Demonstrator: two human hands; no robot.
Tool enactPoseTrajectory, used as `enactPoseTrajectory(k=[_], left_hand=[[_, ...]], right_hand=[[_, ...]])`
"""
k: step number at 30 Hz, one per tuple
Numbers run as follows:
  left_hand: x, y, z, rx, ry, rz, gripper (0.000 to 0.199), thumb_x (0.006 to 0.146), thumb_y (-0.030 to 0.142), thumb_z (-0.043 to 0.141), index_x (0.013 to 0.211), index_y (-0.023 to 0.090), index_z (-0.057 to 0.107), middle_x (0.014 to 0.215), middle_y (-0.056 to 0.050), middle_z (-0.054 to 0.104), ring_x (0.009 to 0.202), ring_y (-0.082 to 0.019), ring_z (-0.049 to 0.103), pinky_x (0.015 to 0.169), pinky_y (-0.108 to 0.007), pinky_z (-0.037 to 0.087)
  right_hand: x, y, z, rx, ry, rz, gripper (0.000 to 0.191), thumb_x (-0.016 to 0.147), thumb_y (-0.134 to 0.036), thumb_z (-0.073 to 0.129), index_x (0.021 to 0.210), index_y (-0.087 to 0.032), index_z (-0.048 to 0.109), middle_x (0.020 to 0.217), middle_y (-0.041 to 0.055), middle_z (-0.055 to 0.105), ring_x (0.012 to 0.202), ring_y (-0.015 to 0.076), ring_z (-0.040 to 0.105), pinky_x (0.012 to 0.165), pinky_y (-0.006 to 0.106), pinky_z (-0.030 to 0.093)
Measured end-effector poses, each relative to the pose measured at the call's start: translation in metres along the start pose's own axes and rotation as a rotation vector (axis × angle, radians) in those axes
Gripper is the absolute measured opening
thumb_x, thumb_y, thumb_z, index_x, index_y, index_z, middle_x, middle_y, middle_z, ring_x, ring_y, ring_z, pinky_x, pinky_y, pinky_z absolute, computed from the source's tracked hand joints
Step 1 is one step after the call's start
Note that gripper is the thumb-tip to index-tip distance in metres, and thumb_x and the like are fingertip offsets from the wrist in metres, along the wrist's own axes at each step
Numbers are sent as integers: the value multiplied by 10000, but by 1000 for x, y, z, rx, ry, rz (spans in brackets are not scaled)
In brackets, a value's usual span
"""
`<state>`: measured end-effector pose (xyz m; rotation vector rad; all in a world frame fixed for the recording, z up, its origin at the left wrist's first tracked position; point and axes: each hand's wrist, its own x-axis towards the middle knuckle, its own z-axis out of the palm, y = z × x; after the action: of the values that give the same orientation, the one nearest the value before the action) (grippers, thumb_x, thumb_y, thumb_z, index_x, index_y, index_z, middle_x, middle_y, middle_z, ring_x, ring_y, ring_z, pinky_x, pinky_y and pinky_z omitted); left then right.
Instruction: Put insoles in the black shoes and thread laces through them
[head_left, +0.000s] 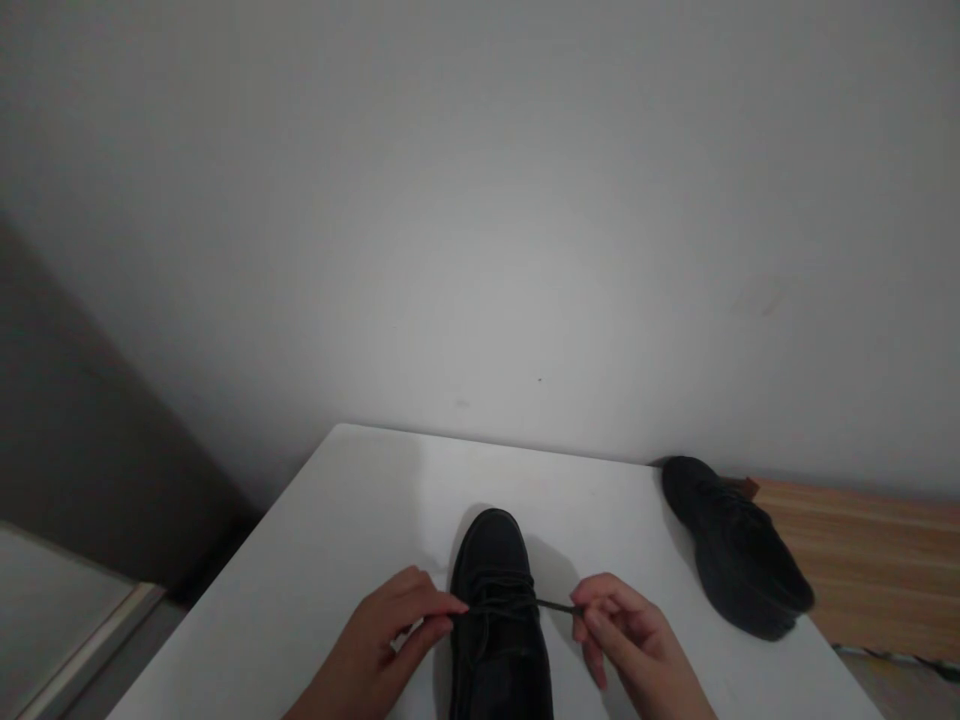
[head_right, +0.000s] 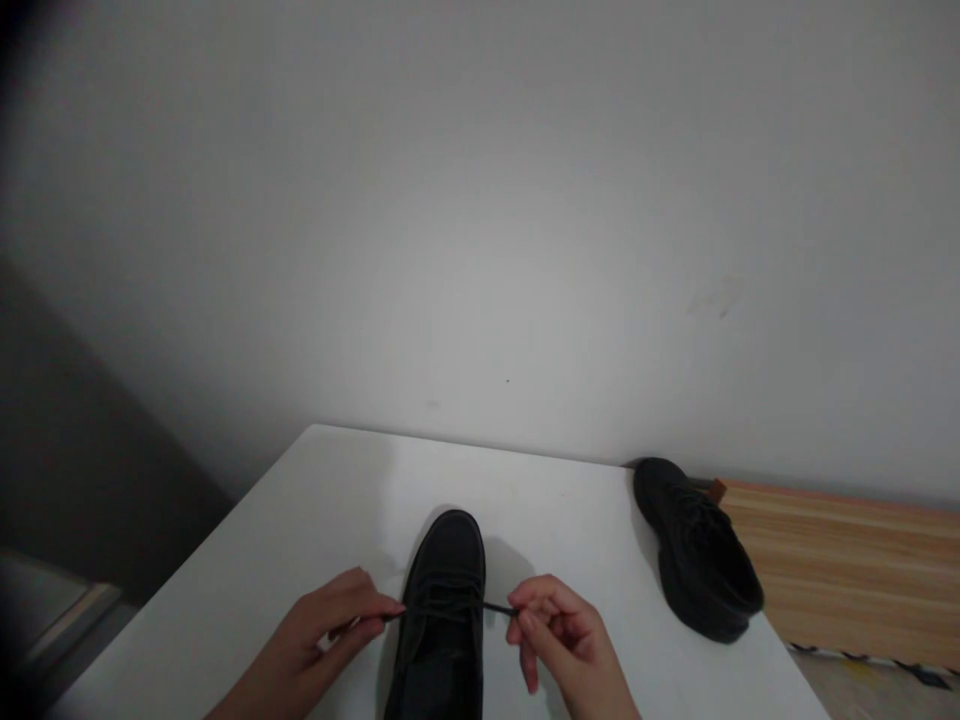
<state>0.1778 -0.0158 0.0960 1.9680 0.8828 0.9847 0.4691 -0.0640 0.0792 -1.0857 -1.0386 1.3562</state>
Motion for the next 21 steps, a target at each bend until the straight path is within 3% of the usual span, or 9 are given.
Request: enactPoseTrajectory(k=[3,7,12,21], left_hand=[[-1,4,-5,225,-66,178,186,986,205,561,1057,248,728,776,-25,694,722,-163,614,660,-243,462],[2,10,-10,456,-75,305,186,978,177,549,1052,253,702,754,-18,686,700,-185,576,679,-286,457],[6,19,-13,631,-81,331,200,926,111,530,971,239,676,799,-32,680,758,-206,562,738,-335,438],[6,25,-8,748,-96,391,207,856,34,518,900,202,631,774,-39,632,744,-216,487,698,-351,345]], right_hand=[[-2,-3,-4,-104,-19,-29,289,866,-474,731,941,-195,745,746,6,648,456,62,547,448,190,404],[-2,-3,-3,-137,-38,-20,287,854,-478,736,883,-193,731,740,-36,534,437,62,551,422,192,419],[-1,3,3,-129,21,-36,285,850,-462,742,824,-181,698,701,-58,477,406,55,538,409,182,399],[-3,2,10,-128,-4,-9,319,840,-486,747,805,-175,684,685,-51,498,419,67,557,420,183,403]])
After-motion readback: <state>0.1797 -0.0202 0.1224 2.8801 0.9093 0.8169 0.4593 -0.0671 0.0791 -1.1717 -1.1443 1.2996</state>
